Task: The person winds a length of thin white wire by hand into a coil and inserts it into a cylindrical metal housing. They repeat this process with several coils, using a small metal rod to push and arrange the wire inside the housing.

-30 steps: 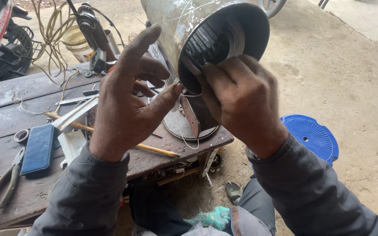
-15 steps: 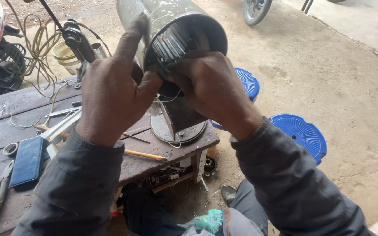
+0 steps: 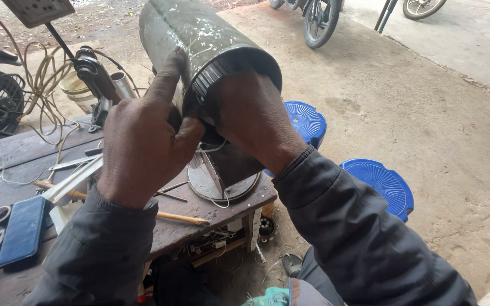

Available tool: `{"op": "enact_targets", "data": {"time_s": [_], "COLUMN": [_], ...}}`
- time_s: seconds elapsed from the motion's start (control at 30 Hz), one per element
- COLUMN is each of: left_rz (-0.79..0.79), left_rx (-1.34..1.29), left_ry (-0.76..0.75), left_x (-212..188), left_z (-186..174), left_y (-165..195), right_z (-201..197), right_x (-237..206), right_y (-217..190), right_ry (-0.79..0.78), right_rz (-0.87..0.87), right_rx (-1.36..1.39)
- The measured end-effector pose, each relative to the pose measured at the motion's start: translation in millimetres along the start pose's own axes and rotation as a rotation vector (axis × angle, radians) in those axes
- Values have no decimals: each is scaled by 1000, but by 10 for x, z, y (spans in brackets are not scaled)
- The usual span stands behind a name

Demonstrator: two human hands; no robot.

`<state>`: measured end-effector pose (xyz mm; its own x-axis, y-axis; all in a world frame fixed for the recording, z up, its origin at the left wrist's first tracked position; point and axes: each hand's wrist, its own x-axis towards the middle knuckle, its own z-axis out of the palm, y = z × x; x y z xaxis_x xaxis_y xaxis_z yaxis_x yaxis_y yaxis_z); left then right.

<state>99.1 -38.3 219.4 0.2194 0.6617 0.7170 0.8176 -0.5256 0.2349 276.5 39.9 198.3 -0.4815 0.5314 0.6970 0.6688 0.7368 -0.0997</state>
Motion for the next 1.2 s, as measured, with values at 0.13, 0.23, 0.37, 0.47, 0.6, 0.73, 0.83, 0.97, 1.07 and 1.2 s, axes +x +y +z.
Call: {"op": "enact_targets", "data": {"time_s": [0.13,0.23,0.37,0.47,0.6,0.73,0.83,0.97,1.07,1.2], "left_rz": [5,38,37,68,80,85,106,112,92,71], "left_rx": [-25,-42,-36,-39,-14,-16,-6,-2,-4,12], "left_ry": [0,9,-1,15,28,36,56,56,54,22], "left_x": [-13,-25,-35,-43,-66,-85,-98,-118,-104,-89], "left_z": [-30,-36,-47,-63,-97,-104,-90,-87,-106,-114], "left_y": [-14,-22,-65,-91,-82,-65,-68,-71,-55,-25], "right_z": [114,147,171,180,171,179,221,350,421,323], "right_x": [75,88,124,183,215,151,111,38,62,247], "right_y": [25,50,51,18,-78,-192,-204,-152,-89,-125], "right_ry": [13,-5,13,14,-2,154,121,177,131,131], "right_rz": [-10,-61,-48,-41,-9,-5,66,-2,20,16], "right_rx": [-6,-101,-77,-81,-126,-90,-83,-66,-84,-131]}}
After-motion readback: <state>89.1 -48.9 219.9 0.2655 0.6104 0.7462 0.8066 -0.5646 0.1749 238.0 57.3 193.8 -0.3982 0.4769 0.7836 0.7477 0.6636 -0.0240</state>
